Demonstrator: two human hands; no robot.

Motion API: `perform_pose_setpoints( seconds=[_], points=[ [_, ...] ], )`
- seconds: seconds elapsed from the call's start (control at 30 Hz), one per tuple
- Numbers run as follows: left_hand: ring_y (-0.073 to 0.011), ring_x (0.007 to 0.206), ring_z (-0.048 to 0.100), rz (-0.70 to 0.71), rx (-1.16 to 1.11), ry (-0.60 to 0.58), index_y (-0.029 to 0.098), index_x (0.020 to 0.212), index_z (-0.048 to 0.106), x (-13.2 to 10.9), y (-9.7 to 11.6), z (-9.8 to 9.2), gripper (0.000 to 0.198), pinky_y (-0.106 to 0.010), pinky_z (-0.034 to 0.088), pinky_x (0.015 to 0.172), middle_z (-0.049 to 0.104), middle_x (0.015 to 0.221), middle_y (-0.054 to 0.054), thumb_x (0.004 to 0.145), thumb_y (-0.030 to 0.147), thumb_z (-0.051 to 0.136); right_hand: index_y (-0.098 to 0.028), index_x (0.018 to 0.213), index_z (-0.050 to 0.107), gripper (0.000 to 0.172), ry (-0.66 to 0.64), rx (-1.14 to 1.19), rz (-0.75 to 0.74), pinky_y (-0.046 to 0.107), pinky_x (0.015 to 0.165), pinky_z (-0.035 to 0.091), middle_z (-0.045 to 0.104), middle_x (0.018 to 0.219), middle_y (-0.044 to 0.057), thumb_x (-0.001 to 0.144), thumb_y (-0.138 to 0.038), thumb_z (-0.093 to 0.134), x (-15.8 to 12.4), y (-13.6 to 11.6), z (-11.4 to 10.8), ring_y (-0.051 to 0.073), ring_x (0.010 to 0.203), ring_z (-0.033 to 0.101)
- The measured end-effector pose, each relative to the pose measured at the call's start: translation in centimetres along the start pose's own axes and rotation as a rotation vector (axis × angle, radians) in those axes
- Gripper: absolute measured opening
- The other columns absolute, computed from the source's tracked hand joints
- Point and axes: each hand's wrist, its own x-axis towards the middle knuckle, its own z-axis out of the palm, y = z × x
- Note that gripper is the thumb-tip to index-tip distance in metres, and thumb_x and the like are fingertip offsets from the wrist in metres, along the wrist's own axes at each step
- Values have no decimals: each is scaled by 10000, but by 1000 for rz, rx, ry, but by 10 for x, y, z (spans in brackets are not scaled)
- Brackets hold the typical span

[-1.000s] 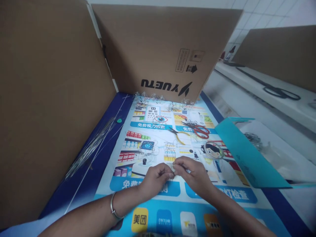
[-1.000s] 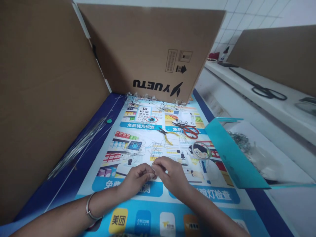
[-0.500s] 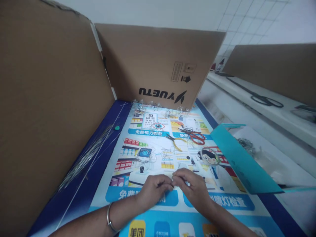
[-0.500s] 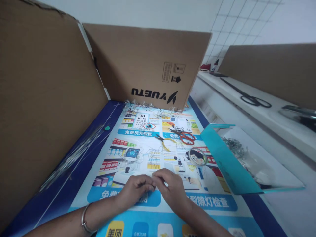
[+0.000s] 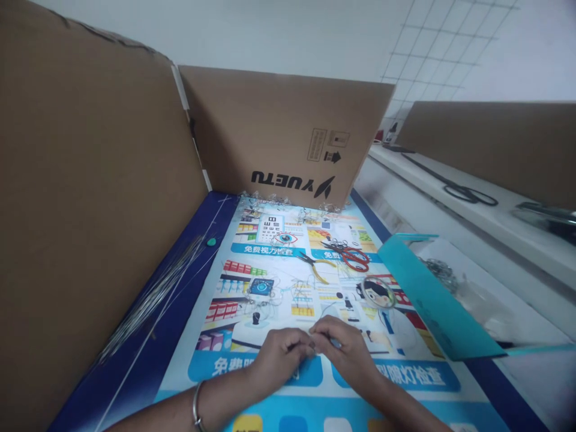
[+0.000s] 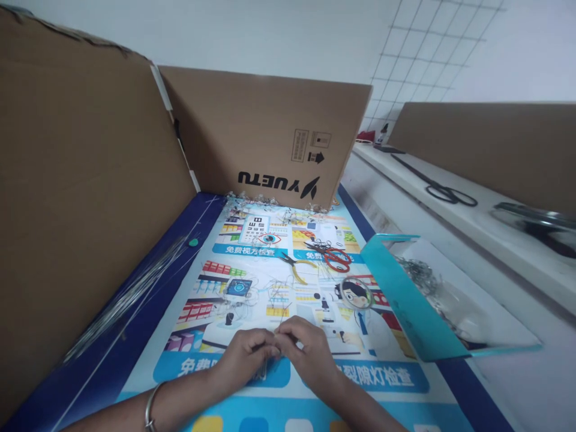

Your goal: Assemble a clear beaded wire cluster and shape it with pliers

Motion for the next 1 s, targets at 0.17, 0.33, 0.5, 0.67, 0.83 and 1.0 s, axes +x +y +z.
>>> perform_pose_setpoints(
  seconds=[0.17,0.33,0.5,0.67,0.83,1.0],
  points=[
    [-144,724,643,23,37,3,168,791,702,-2,-1,0,182,-201,471,684,719,771,-9,795,118,527,-213,742,579,164,30,-8,-16,215,577,462,626,686,5,859,-299,504,-4,3,2,125,631,587],
    [-147,735,635,44,87,-17,173,804,701,0,0,-5,154,-204,456,701,712,773,-10,803,152,548,-218,765,598,124,31,2,-49,229,643,474,645,731,15,852,-254,517,-6,4,3,134,693,602],
    [-129,681,611,19,114,-28,171,776,694,2,0,-5,156,-189,441,657,694,726,1,811,159,543,-219,726,586,169,9,10,-62,236,621,478,639,719,19,865,-253,497,-6,4,1,137,681,602],
    [-111,604,574,25,150,-45,163,763,679,0,-3,0,166,-176,418,587,657,649,13,829,169,527,-217,749,576,134,6,-6,-93,221,620,470,639,718,10,864,-218,508,-12,3,-3,125,667,599],
    [-110,645,582,65,201,-71,162,745,662,-3,0,4,169,-173,412,615,670,702,9,837,169,521,-222,778,572,105,0,-36,-135,222,640,467,638,733,10,858,-185,514,-23,6,-6,128,682,599],
    [-116,694,583,96,294,-102,175,792,645,-5,-1,4,148,-181,407,658,671,756,12,784,82,530,-225,806,557,91,9,-55,-125,227,657,458,631,744,9,854,-165,508,-30,10,-4,128,696,589]
  ],
)
